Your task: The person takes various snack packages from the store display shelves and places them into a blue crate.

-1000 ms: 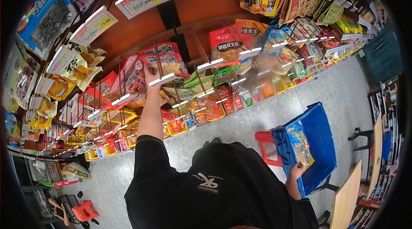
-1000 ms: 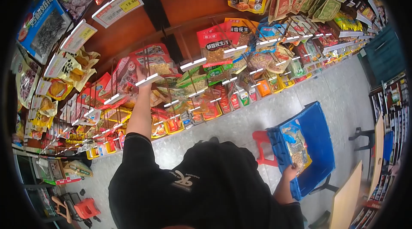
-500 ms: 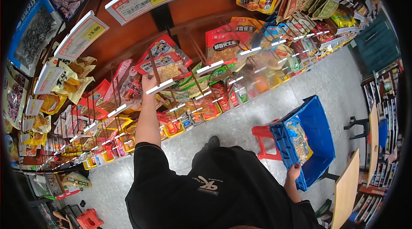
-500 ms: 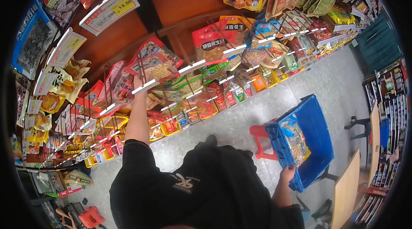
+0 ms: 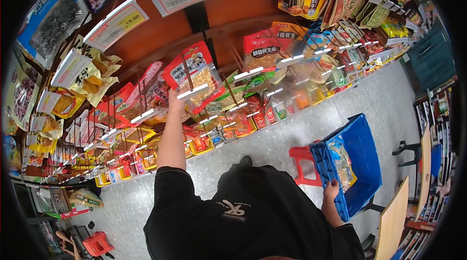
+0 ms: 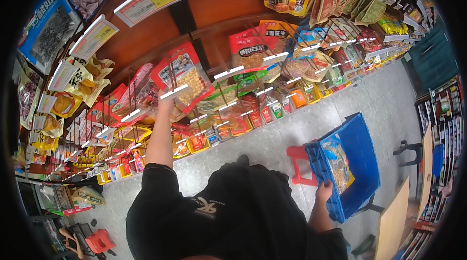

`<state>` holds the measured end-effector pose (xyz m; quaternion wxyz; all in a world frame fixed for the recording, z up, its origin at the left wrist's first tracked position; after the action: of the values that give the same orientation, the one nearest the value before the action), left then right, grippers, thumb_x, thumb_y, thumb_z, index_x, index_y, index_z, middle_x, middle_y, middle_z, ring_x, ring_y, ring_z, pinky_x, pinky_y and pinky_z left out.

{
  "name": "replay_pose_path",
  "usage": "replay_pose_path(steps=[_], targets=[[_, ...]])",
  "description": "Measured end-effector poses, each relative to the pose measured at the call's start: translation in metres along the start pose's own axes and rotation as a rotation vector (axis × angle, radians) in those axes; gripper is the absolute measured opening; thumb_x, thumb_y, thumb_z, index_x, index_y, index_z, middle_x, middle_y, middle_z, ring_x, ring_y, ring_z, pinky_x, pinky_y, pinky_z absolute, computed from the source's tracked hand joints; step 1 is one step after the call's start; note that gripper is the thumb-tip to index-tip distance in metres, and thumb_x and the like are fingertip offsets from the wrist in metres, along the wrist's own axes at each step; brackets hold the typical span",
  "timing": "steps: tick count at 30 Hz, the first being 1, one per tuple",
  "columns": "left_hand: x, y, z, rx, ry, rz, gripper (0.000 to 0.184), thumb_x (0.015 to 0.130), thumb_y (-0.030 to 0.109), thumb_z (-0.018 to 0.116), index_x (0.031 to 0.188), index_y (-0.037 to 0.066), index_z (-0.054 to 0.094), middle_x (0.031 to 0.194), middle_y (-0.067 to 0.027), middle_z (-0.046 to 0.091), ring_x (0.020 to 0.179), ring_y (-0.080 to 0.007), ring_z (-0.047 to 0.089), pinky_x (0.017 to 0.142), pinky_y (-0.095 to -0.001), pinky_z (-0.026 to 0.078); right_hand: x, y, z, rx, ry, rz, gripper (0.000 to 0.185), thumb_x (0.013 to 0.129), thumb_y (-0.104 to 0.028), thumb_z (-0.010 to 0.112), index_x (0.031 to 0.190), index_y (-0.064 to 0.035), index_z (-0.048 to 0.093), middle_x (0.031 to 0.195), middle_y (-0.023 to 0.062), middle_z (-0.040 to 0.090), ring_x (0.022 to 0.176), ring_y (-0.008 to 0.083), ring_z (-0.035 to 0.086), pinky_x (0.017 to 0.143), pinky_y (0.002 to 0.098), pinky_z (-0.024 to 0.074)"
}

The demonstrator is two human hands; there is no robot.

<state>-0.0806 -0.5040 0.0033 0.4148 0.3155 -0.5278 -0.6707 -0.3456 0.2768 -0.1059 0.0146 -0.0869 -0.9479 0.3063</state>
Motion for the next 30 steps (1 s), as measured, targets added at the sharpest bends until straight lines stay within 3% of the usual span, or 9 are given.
replay_pose_path(steps=[2,3,7,11,15,23,26,27,30], targets=[[-0.006,-0.012,-0.008,-0.015,0.036,-0.038,0.028,0.084,0.008,0.063,0.111,0.004,0.059,0.098,-0.0036,0.065,0.082,-0.0124,0.060,0.068,-0.0270,0.046,-0.005,-0.010,0.001,0.005,-0.034,0.036,0.028,0.081,-0.016,0.062,0.105,-0.0011,0.060,0.084,0.0130,0.066,0.078,0.0243,0.064,0.074,0.0344,0.0486],[-0.010,-0.016,-0.012,-0.057,0.067,-0.025,0.029,0.083,0.005,0.061,0.112,0.003,0.059,0.106,-0.0054,0.064,0.092,-0.0143,0.060,0.076,-0.0277,0.046,-0.003,-0.011,0.003,-0.002,-0.035,0.020,0.028,0.081,-0.016,0.062,0.105,-0.0010,0.060,0.084,0.0130,0.066,0.078,0.0241,0.064,0.074,0.0343,0.0487],[-0.049,0.004,0.001,-0.117,0.006,0.089,0.035,0.083,0.002,0.059,0.118,0.000,0.056,0.115,-0.0078,0.063,0.105,-0.0180,0.058,0.093,-0.0321,0.041,0.000,0.000,0.016,0.004,-0.053,-0.021,0.030,0.081,-0.017,0.062,0.106,-0.0002,0.060,0.087,0.0131,0.066,0.080,0.0231,0.064,0.076,0.0337,0.0488],[-0.081,0.008,0.011,-0.201,-0.039,-0.005,0.042,0.081,0.003,0.063,0.121,0.001,0.052,0.116,-0.0089,0.062,0.106,-0.0187,0.057,0.092,-0.0334,0.041,0.000,0.007,0.029,0.109,-0.075,-0.082,0.032,0.080,-0.018,0.062,0.106,0.0005,0.061,0.089,0.0136,0.066,0.081,0.0231,0.064,0.077,0.0331,0.0490],[-0.106,0.002,0.017,-0.319,-0.054,-0.046,0.045,0.080,0.007,0.063,0.123,0.002,0.051,0.118,-0.0084,0.059,0.109,-0.0210,0.055,0.096,-0.0366,0.040,-0.003,0.006,0.033,0.067,-0.132,-0.012,0.033,0.080,-0.018,0.062,0.107,0.0009,0.061,0.092,0.0147,0.066,0.085,0.0224,0.063,0.079,0.0326,0.0485],[-0.129,0.032,0.041,-0.228,-0.104,0.068,0.054,0.074,0.006,0.064,0.125,0.002,0.047,0.115,-0.0097,0.059,0.105,-0.0216,0.057,0.093,-0.0357,0.042,-0.004,-0.015,0.038,0.083,-0.167,-0.004,0.033,0.079,-0.016,0.065,0.108,-0.0016,0.061,0.093,0.0128,0.065,0.086,0.0215,0.062,0.080,0.0318,0.0474],[-0.133,0.020,0.048,-0.285,-0.192,-0.010,0.061,0.074,0.002,0.067,0.130,0.003,0.043,0.125,-0.0087,0.054,0.114,-0.0217,0.053,0.099,-0.0364,0.038,-0.004,-0.005,0.049,0.155,-0.193,-0.002,0.032,0.078,-0.015,0.065,0.107,-0.0018,0.062,0.090,0.0117,0.065,0.084,0.0210,0.062,0.079,0.0316,0.0475],[-0.137,0.010,0.050,-0.314,-0.184,-0.034,0.058,0.076,0.001,0.065,0.129,0.002,0.044,0.124,-0.0095,0.056,0.114,-0.0221,0.053,0.099,-0.0369,0.038,-0.003,-0.006,0.050,0.133,-0.160,-0.019,0.030,0.078,-0.014,0.066,0.106,-0.0026,0.063,0.083,0.0062,0.063,0.075,0.0148,0.058,0.072,0.0277,0.0467],[-0.154,-0.018,0.075,-0.320,-0.173,-0.200,0.053,0.077,0.000,0.063,0.128,0.002,0.046,0.122,-0.0100,0.057,0.113,-0.0223,0.054,0.099,-0.0367,0.039,-0.002,-0.030,0.055,0.242,-0.263,0.018,0.031,0.080,-0.016,0.064,0.107,-0.0017,0.063,0.086,0.0088,0.065,0.079,0.0166,0.061,0.075,0.0296,0.0480]])
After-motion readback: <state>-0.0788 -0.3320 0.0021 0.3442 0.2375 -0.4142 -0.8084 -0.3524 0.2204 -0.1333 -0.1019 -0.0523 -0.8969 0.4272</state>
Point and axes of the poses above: each hand's wrist, its own x-axis towards the middle knuckle, its own z-axis out of the palm, y = z × x, the point moved 6 cm from there along x, towards the middle knuckle
